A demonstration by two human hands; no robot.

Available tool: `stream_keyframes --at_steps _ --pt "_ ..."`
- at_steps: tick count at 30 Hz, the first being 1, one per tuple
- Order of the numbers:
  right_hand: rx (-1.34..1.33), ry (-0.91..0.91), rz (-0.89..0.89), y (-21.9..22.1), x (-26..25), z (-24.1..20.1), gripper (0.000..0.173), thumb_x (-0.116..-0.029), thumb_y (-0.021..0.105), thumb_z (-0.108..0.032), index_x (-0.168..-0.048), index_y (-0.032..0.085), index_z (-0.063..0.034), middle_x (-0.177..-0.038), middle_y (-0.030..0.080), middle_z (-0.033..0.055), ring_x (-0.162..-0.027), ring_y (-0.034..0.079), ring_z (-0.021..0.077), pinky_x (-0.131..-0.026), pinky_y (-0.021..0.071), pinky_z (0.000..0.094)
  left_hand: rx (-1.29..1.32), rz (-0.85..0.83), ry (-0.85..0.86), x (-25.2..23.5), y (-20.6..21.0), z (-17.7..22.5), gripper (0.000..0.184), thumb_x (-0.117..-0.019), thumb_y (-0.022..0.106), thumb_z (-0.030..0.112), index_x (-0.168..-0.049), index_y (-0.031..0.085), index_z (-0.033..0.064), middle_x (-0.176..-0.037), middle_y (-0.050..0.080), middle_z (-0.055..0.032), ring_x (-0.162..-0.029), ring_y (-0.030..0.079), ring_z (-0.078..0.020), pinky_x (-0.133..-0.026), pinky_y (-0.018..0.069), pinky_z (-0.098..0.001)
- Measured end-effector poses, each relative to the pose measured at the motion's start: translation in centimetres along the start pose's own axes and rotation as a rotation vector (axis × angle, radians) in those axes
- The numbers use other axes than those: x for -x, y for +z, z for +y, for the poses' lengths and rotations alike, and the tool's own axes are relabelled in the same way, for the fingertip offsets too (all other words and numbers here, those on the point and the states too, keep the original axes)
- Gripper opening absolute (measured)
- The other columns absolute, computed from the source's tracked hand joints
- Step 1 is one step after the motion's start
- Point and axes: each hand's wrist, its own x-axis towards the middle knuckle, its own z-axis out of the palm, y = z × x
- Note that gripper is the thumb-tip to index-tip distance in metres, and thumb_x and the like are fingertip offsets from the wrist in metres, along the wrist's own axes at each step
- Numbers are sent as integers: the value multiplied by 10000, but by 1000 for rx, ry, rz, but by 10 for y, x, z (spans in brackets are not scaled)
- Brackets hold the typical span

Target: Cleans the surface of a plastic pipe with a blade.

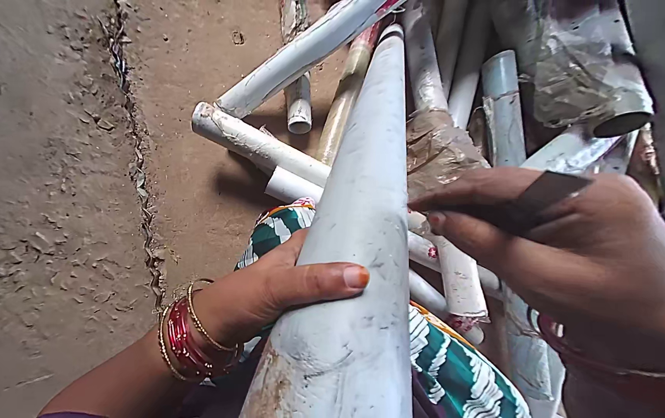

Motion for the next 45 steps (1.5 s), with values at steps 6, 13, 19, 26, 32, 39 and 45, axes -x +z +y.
stream_keyframes --at_steps 6,13,19,26,32,39,45 --pt "246 -62 5 10 -4 -14 140 -906 615 -185 -830 717 -128 -705 585 -96 -612 488 -86 -530 371 85 -15 13 -11 0 1 -1 242 -974 693 283 -1183 640 173 -961 766 11 -887 741 -48 -814 616 -213" --pt "-37 16 -138 10 -8 -5 104 -936 560 -129 -867 636 -144 -665 508 -117 -544 455 -87 -468 363 63 0 -11 -3 -1 0 -1 232 -978 680 251 -1192 634 176 -978 766 9 -902 741 -53 -821 617 -218" --pt "-276 21 -164 12 0 4 84 -958 566 -121 -922 638 -143 -697 542 -114 -559 490 -63 -478 404 75 6 -22 7 -1 0 -1 207 -981 668 221 -1181 637 180 -970 766 24 -896 738 -42 -819 615 -210" --pt "-464 -66 -185 13 19 4 108 -1017 572 -179 -962 638 -114 -783 563 -99 -657 508 -74 -567 427 68 16 7 -12 -1 3 1 228 -971 657 188 -1194 610 178 -965 767 23 -892 740 -45 -819 617 -214" --pt "-299 -13 88 -3 27 0 121 -926 671 -107 -1036 717 -125 -872 677 -113 -657 582 -59 -564 504 89 -47 81 -43 0 6 1 221 -935 716 310 -1116 657 198 -897 767 30 -825 739 -28 -764 617 -199" --pt "-23 92 145 19 18 -10 73 -902 714 -165 -892 742 -98 -761 663 -86 -612 563 -86 -542 471 71 -81 137 -78 -4 17 2 210 -936 664 242 -1132 653 167 -888 765 -4 -806 743 -53 -749 624 -218" --pt "189 51 112 21 15 -17 111 -897 587 -146 -842 677 -115 -712 546 -77 -592 462 -65 -522 364 88 -86 126 -87 -7 21 2 229 -946 639 175 -1174 626 157 -908 767 -11 -819 748 -67 -757 627 -227"
